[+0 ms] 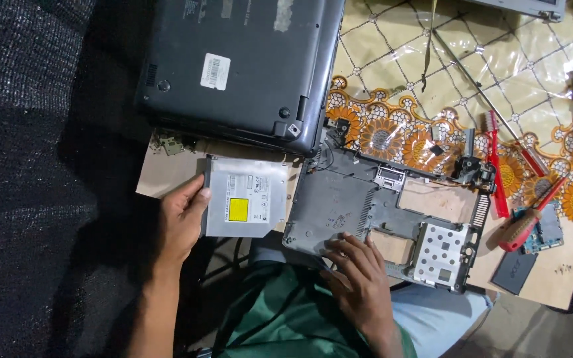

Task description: The person removes a hard drive from a disassembled laptop chassis and places it on the table. They then pick up the laptop motherboard, flip it over, and connect a ribbon cable to the board before placing it back into the chassis.

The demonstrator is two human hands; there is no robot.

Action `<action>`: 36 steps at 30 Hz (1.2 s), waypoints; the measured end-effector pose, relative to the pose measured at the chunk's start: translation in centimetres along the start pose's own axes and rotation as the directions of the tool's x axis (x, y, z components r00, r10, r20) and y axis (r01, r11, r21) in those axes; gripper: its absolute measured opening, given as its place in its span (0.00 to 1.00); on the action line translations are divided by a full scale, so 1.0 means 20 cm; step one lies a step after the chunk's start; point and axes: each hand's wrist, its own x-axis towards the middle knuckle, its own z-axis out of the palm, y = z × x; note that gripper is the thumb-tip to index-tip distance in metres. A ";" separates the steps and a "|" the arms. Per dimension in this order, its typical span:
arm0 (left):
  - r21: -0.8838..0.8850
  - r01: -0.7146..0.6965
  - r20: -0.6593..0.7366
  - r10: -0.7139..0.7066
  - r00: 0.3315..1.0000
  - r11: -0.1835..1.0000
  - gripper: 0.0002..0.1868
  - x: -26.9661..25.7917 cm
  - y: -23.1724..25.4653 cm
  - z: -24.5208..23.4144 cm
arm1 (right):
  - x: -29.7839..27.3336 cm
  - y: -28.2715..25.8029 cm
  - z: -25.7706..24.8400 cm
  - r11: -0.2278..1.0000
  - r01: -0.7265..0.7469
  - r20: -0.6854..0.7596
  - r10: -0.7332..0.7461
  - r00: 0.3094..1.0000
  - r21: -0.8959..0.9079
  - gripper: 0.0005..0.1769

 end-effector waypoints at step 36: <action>0.153 -0.233 0.054 0.227 0.972 0.960 0.15 0.06 -0.04 0.11 | -0.04 0.02 0.00 0.995 0.092 -0.174 -0.098 0.980 -0.041 0.05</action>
